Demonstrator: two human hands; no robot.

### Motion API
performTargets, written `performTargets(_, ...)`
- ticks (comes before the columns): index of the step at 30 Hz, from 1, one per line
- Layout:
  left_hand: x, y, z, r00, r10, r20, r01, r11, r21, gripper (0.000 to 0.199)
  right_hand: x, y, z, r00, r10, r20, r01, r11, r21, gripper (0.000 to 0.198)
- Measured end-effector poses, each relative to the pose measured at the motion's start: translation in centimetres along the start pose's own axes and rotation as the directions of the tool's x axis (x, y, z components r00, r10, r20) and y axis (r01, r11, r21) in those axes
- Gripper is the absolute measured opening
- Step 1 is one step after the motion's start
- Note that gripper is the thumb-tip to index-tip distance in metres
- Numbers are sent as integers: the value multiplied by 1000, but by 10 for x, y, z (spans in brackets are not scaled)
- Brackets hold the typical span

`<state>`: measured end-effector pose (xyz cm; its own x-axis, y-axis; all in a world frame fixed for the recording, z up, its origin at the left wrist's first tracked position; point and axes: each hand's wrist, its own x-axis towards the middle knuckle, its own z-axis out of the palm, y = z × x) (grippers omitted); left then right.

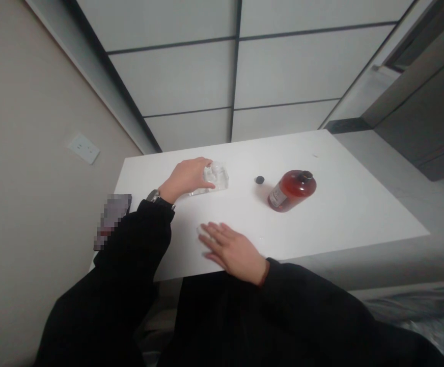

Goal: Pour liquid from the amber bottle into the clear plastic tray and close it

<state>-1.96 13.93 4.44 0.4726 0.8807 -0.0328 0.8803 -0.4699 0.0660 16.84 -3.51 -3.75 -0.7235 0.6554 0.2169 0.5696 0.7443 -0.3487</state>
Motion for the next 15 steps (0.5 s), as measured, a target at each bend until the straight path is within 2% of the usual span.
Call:
performTargets(4, 2, -2, 4, 1000, -5, -7, 5, 1000, 2, 62, -8, 52, -20, 964, 255, -78, -259, 964, -59, 52)
performTargets(7, 2, -3, 5, 1000, 1, -9, -1, 1000, 4, 60, 5, 47, -13, 946, 308, -100, -315, 947, -60, 57)
performTargets(9, 2, -4, 5, 1000, 6, -9, -6, 1000, 7, 61, 20, 19, 1, 964, 254, -85, -258, 965, -42, 58)
performTargets(12, 2, -3, 4, 1000, 8, -10, -8, 1000, 17, 61, 36, -34, 22, 999, 43, -24, -42, 999, 13, 57)
performTargets(13, 2, -3, 4, 1000, 9, -11, -9, 1000, 20, 60, 37, -47, 26, 1000, -26, -8, 26, 999, 31, 58)
performTargets(15, 1, -2, 3, 1000, 9, -11, -9, 1000, 26, 60, 28, -59, 27, 996, -86, 4, 86, 995, 53, 57)
